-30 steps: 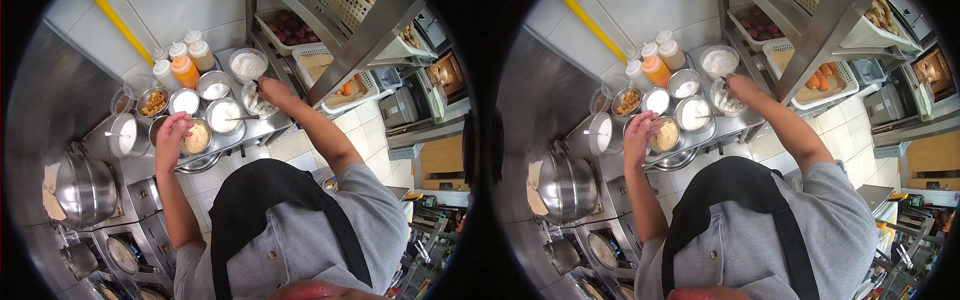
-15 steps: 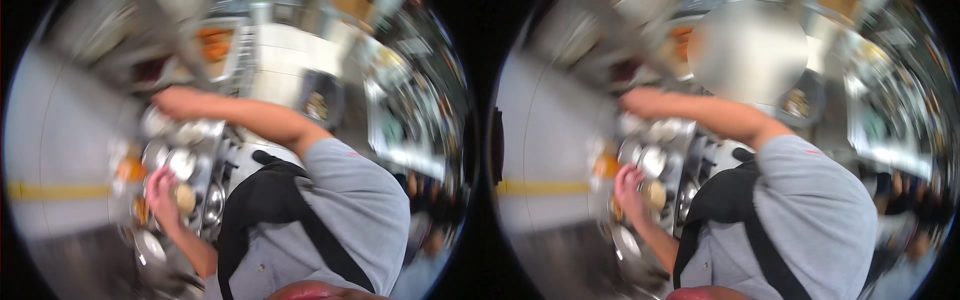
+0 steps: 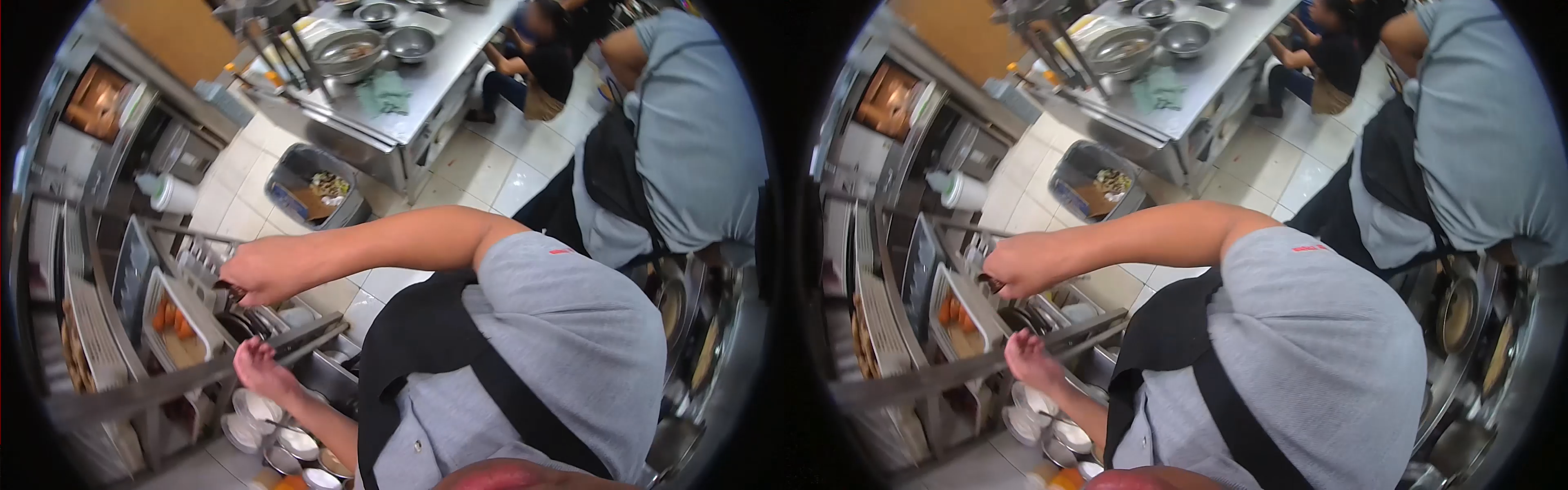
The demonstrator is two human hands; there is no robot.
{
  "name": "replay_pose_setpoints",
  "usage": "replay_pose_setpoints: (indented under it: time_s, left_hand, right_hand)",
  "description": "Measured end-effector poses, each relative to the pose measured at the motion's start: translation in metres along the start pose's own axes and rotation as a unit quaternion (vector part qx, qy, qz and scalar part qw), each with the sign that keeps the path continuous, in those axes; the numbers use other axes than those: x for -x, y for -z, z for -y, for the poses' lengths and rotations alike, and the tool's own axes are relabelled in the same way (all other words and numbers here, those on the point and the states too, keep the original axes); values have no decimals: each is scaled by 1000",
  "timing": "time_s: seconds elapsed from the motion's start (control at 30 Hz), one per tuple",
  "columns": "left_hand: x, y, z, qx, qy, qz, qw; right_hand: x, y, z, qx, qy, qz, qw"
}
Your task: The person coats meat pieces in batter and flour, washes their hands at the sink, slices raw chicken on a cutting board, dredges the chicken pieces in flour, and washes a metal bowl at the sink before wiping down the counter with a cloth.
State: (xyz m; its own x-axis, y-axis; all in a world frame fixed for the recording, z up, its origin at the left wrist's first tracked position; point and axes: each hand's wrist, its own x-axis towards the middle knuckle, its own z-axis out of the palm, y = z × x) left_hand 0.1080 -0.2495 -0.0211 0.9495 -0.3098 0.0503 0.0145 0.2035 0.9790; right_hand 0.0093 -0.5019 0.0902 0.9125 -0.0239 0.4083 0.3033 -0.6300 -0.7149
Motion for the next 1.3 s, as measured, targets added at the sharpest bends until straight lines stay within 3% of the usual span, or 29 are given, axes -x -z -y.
replay_pose_setpoints:
  time_s: [0.1, 0.2, 0.27, 0.33, 0.4, 0.47, 0.53, 0.57, 0.63, 0.7, 0.77, 0.9, 1.13, 1.3]
  left_hand:
    - [-27, -74, 75, -98, 161, 134, 973]
    - [-25, -171, 163, -149, 309, 329, 880]
    - [-3, -255, 210, -197, 306, 458, 811]
    - [14, -328, 283, -154, 214, 584, 768]
    - [28, -413, 360, -132, 381, 537, 741]
    - [49, -503, 389, -142, 462, 478, 733]
    - [52, -570, 466, -118, 482, 408, 766]
    - [49, -598, 492, -66, 493, 366, 787]
    - [49, -638, 528, 5, 508, 247, 825]
    - [49, -665, 549, 37, 506, 138, 851]
    - [44, -670, 561, 49, 496, 107, 860]
    - [43, -657, 567, 33, 474, 117, 872]
    - [70, -619, 551, -70, 392, 181, 899]
    - [108, -564, 513, -161, 359, 287, 873]
  right_hand:
    - [77, 51, -32, 63, -49, -93, 993]
    - [153, 101, -48, 45, -135, -152, 978]
    - [197, 134, -55, 56, -208, -186, 959]
    - [241, 154, -67, 84, -279, -225, 930]
    - [279, 169, -79, 109, -337, -270, 895]
    - [311, 183, -89, 117, -371, -292, 873]
    - [341, 187, -106, 103, -449, -352, 815]
    - [349, 191, -114, 102, -457, -352, 810]
    - [363, 196, -124, 117, -533, -372, 751]
    - [374, 193, -135, 120, -537, -395, 735]
    - [380, 190, -140, 129, -536, -442, 708]
    - [390, 186, -135, 84, -597, -472, 643]
    - [385, 186, -126, 123, -559, -563, 596]
    - [386, 206, -118, 162, -521, -620, 564]
